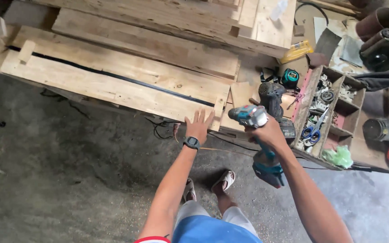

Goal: Securing a black strip to a wooden frame using a power drill and screws

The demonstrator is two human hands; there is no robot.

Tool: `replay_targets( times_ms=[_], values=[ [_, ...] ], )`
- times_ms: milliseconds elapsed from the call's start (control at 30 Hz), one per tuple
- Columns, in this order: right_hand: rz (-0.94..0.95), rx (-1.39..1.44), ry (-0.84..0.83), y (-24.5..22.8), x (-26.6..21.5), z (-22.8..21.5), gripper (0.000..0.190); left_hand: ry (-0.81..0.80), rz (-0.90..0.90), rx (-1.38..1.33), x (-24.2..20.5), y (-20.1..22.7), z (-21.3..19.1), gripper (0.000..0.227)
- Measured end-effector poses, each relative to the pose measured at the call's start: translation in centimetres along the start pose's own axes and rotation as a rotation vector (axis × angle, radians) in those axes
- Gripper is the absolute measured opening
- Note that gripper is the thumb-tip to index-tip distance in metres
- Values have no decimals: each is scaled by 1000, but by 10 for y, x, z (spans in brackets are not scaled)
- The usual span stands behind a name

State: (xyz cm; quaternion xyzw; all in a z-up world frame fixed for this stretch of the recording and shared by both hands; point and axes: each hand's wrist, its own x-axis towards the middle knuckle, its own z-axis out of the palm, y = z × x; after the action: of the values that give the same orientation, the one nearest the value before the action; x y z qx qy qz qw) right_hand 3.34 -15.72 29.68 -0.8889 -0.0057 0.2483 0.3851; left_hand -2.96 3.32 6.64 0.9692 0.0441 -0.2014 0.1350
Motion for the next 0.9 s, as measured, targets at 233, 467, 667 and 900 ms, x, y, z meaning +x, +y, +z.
replay_targets(
  times_ms=[233,467,667,900],
  values=[
    [89,125,-84,-12,42,17,48,137,-18,-40,7,-8,18,83],
    [128,-13,-115,-46,29,29,53,184,-25,-25,16,-9,34,71],
    [115,-116,-103,-42,38,34,52,195,-22,-18,14,-7,29,72],
    [99,-246,-119,-26,59,42,43,178,-31,-7,16,-9,35,74]
  ],
)
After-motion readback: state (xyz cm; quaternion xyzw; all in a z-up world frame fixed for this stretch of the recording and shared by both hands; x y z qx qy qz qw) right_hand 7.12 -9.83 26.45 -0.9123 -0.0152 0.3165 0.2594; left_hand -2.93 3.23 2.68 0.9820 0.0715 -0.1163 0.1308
